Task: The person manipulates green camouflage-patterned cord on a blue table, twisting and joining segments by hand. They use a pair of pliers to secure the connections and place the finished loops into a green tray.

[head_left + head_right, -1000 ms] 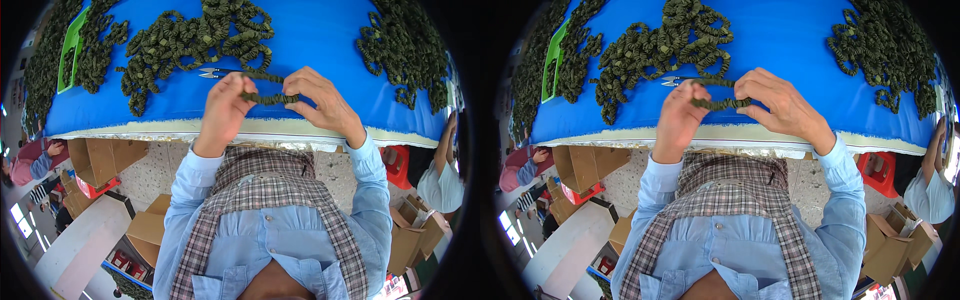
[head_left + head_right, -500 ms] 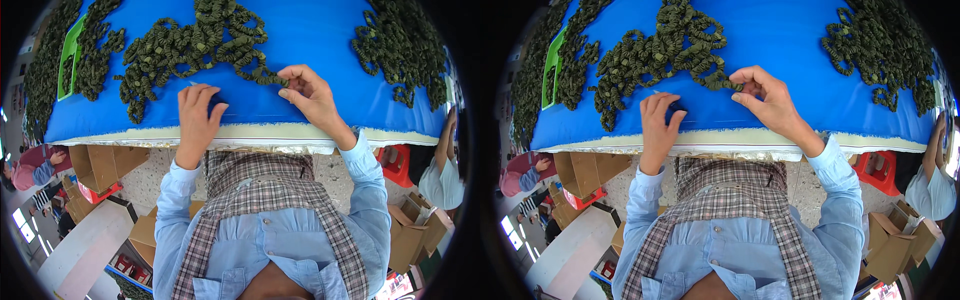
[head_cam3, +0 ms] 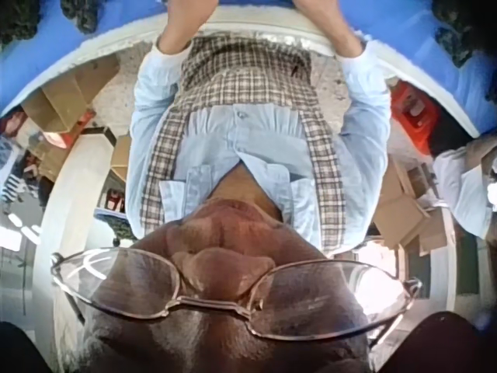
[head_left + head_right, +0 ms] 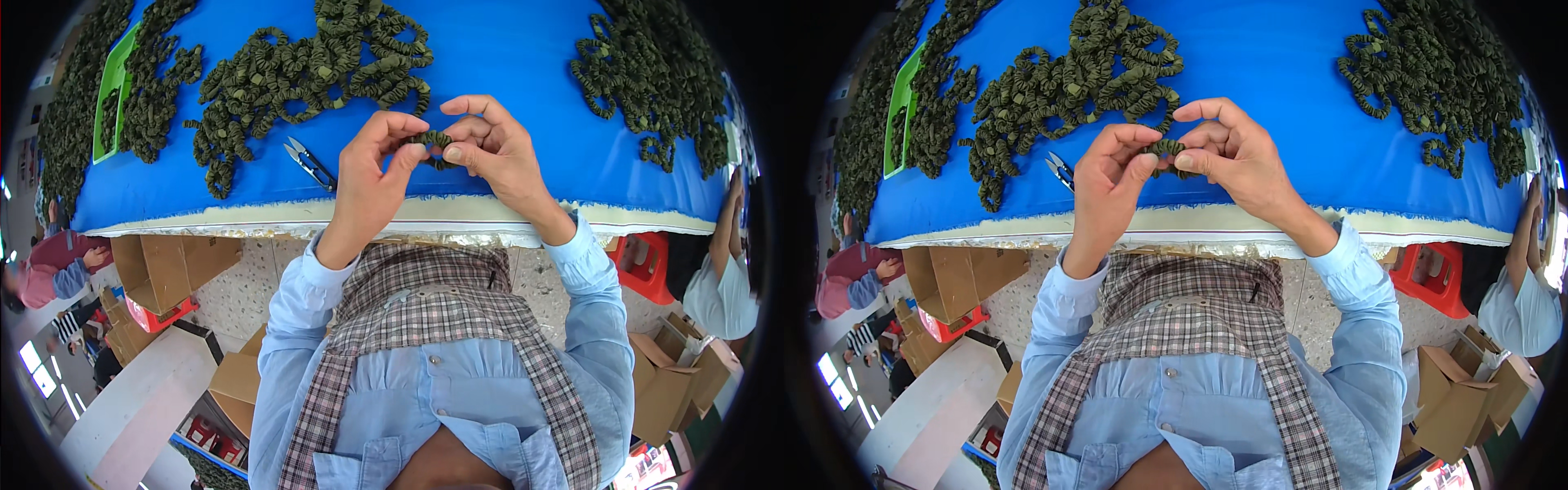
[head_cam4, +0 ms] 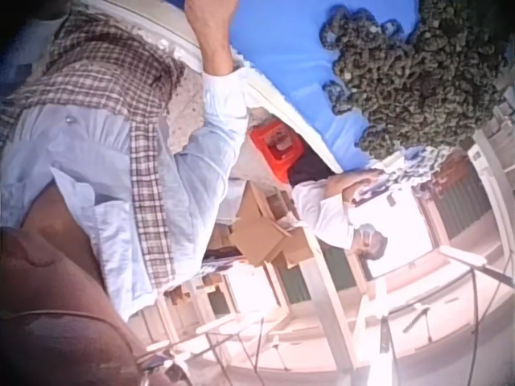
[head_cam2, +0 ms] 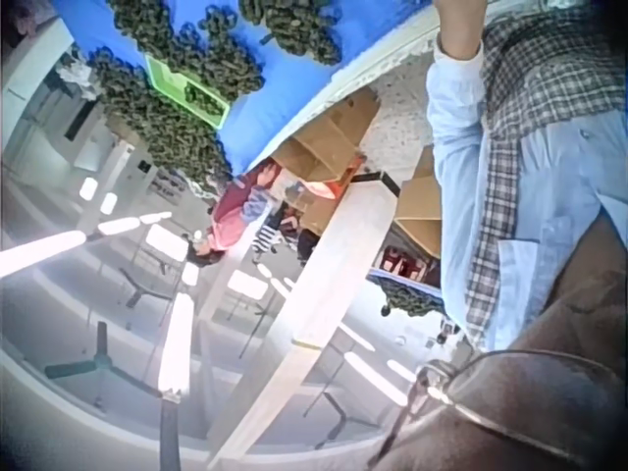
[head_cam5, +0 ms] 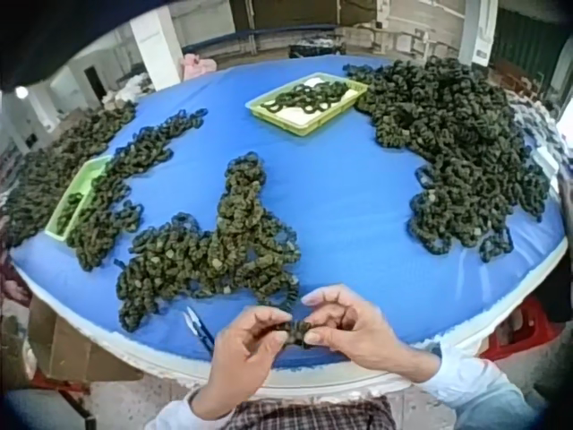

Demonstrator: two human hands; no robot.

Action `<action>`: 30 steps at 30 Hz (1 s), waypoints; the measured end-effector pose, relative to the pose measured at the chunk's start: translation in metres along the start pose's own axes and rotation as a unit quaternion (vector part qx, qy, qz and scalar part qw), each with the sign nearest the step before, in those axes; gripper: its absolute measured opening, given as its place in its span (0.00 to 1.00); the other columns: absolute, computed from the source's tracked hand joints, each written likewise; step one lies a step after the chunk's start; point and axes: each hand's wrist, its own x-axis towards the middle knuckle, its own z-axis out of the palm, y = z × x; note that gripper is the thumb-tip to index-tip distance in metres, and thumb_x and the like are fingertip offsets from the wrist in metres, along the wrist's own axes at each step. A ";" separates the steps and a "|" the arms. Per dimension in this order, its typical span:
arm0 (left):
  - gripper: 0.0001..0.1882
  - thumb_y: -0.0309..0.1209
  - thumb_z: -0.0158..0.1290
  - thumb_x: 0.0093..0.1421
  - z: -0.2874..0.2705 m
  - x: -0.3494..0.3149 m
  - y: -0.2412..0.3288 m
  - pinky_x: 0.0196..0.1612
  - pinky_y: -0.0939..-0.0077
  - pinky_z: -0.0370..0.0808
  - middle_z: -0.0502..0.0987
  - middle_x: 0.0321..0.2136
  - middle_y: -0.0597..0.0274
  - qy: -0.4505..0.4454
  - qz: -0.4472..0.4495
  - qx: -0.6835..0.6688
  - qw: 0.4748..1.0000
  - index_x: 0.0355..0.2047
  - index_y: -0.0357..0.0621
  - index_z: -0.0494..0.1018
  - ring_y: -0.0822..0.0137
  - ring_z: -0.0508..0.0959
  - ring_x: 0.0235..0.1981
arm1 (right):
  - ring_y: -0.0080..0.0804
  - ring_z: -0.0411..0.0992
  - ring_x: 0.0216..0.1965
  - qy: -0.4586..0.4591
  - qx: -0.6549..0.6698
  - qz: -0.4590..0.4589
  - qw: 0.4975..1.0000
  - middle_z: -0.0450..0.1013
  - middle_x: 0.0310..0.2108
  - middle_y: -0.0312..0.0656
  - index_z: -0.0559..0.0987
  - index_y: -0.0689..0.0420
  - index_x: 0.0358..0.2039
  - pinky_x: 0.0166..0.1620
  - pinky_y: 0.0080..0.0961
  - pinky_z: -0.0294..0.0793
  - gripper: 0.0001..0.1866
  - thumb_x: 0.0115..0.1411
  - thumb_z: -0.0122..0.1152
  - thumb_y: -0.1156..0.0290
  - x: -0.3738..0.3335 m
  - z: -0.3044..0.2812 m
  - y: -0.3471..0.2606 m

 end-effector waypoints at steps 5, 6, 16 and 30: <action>0.09 0.24 0.52 0.62 0.001 0.006 -0.005 0.38 0.76 0.76 0.78 0.35 0.53 0.001 -0.099 -0.204 0.974 0.42 0.33 0.69 0.67 0.80 0.34 | 0.10 0.63 0.23 -0.031 0.050 0.054 0.997 0.76 0.30 0.34 0.70 0.58 0.51 0.24 0.09 0.59 0.20 0.62 0.60 0.65 0.002 -0.010 -0.003; 0.09 0.24 0.52 0.62 0.001 0.006 -0.005 0.38 0.76 0.76 0.78 0.34 0.53 0.014 -0.117 -0.214 0.970 0.42 0.33 0.69 0.67 0.80 0.33 | 0.10 0.63 0.23 -0.032 0.049 0.058 0.997 0.76 0.30 0.34 0.71 0.59 0.50 0.24 0.09 0.59 0.19 0.62 0.60 0.64 0.002 -0.012 -0.003; 0.14 0.31 0.49 0.65 0.000 0.009 -0.001 0.44 0.72 0.76 0.77 0.40 0.54 0.019 -0.159 -0.324 0.932 0.47 0.34 0.68 0.66 0.78 0.40 | 0.14 0.67 0.22 -0.013 0.045 0.071 0.996 0.77 0.32 0.38 0.75 0.61 0.41 0.24 0.11 0.65 0.15 0.62 0.59 0.62 0.006 -0.016 0.011; 0.11 0.31 0.50 0.65 0.001 0.000 -0.017 0.47 0.67 0.74 0.76 0.37 0.59 0.016 -0.151 -0.328 0.932 0.44 0.40 0.67 0.66 0.77 0.41 | 0.16 0.69 0.24 -0.023 0.046 0.063 0.997 0.76 0.31 0.38 0.75 0.60 0.39 0.26 0.12 0.66 0.16 0.62 0.59 0.59 0.008 -0.014 0.011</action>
